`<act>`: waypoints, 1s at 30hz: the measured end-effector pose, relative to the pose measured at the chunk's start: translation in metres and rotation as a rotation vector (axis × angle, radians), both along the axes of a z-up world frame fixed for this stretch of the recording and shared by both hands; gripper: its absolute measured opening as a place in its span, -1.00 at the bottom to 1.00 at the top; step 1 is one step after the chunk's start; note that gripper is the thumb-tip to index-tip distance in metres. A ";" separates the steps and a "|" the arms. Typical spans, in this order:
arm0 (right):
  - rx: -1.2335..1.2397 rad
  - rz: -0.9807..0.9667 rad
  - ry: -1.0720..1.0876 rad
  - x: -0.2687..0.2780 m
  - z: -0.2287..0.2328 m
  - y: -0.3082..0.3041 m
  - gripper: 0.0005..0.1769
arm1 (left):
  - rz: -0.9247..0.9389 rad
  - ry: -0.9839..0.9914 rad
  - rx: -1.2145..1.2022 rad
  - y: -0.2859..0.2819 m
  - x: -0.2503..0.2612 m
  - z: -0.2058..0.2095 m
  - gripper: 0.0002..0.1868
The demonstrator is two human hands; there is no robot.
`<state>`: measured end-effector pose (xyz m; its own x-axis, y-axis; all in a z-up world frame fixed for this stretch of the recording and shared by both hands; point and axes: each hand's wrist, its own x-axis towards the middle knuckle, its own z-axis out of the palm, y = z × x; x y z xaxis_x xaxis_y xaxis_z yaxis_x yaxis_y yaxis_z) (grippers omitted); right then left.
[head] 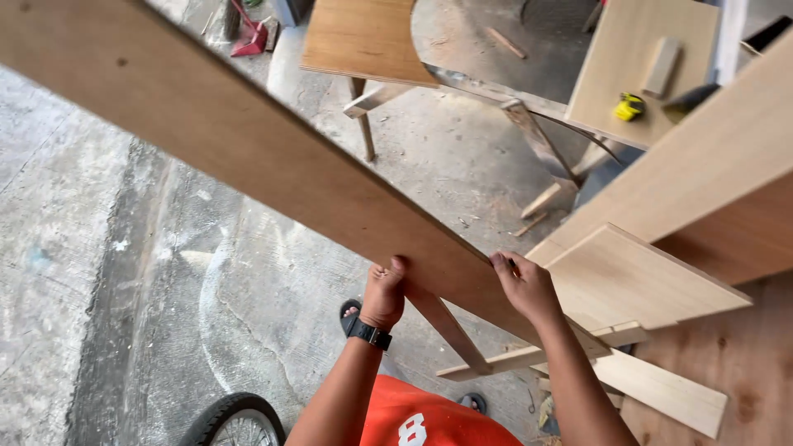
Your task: Measuring and marking dimensions on wooden boards and plywood using a tape measure, pencil, and combination square in a workshop.
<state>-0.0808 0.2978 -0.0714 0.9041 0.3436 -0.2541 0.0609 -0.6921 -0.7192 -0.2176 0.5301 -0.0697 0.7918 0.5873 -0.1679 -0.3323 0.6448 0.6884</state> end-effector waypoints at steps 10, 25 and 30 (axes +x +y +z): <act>-0.379 0.135 0.154 0.025 0.092 0.188 -0.27 | 0.068 -0.051 -0.157 0.306 0.018 -0.076 -0.35; 0.046 0.134 -0.709 0.048 0.197 0.370 -0.49 | 0.333 -0.211 -0.279 0.464 0.063 0.121 -0.38; 0.092 0.263 -0.881 0.045 0.257 0.406 -0.59 | 0.376 -0.268 -0.262 0.490 0.080 0.138 -0.11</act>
<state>-0.0355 0.7033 0.1855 0.6482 0.5498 0.5268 0.7591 -0.5208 -0.3905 -0.1377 1.0205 0.0681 0.5700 0.8043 -0.1679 -0.7155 0.5864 0.3798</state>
